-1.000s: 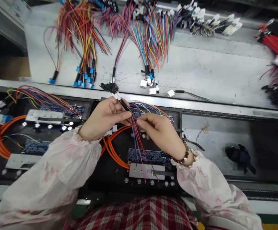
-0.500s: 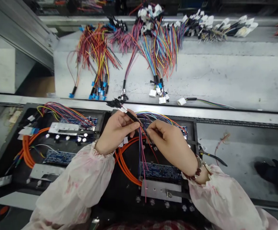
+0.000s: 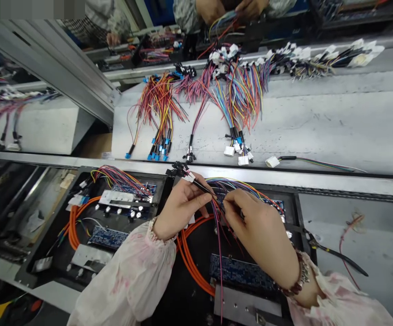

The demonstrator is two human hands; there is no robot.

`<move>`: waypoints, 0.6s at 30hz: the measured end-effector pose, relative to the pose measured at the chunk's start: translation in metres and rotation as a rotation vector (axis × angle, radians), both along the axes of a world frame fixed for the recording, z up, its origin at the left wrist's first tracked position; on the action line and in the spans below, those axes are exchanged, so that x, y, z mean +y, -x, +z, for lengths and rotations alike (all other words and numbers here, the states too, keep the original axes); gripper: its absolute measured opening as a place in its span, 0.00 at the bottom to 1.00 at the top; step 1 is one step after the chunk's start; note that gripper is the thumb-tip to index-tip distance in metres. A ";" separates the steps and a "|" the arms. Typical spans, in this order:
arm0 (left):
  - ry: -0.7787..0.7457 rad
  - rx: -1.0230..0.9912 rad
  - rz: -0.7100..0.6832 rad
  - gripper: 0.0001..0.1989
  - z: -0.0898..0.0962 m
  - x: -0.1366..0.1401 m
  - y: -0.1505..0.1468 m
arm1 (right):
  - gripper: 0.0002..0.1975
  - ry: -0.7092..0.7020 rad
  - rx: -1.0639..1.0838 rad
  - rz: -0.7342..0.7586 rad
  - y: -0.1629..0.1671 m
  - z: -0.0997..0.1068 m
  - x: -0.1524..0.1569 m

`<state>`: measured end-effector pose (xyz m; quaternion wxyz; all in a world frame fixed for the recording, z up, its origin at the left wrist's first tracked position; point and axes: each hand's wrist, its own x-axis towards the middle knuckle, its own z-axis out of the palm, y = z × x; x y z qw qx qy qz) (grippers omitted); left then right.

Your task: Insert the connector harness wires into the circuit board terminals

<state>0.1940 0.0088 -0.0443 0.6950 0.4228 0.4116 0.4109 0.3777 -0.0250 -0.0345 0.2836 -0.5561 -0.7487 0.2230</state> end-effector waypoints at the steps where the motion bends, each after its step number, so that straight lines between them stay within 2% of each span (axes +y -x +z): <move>1: 0.005 0.006 -0.006 0.17 0.001 0.000 0.000 | 0.03 -0.012 -0.006 0.000 0.000 0.000 0.000; 8: 0.011 0.042 0.014 0.17 0.008 0.001 0.000 | 0.02 -0.009 -0.082 -0.023 -0.002 0.003 -0.002; 11: 0.009 0.102 0.055 0.13 0.010 0.003 0.000 | 0.05 0.028 -0.196 -0.059 -0.021 0.007 -0.009; 14: -0.037 0.222 0.173 0.08 0.007 0.007 0.000 | 0.07 0.069 -0.343 -0.092 -0.048 0.011 -0.020; 16: -0.068 0.272 0.245 0.07 0.003 0.008 0.001 | 0.07 0.032 -0.388 -0.132 -0.060 0.014 -0.026; 18: -0.107 0.323 0.294 0.06 0.000 0.008 0.000 | 0.05 -0.082 -0.358 -0.207 -0.063 0.015 -0.027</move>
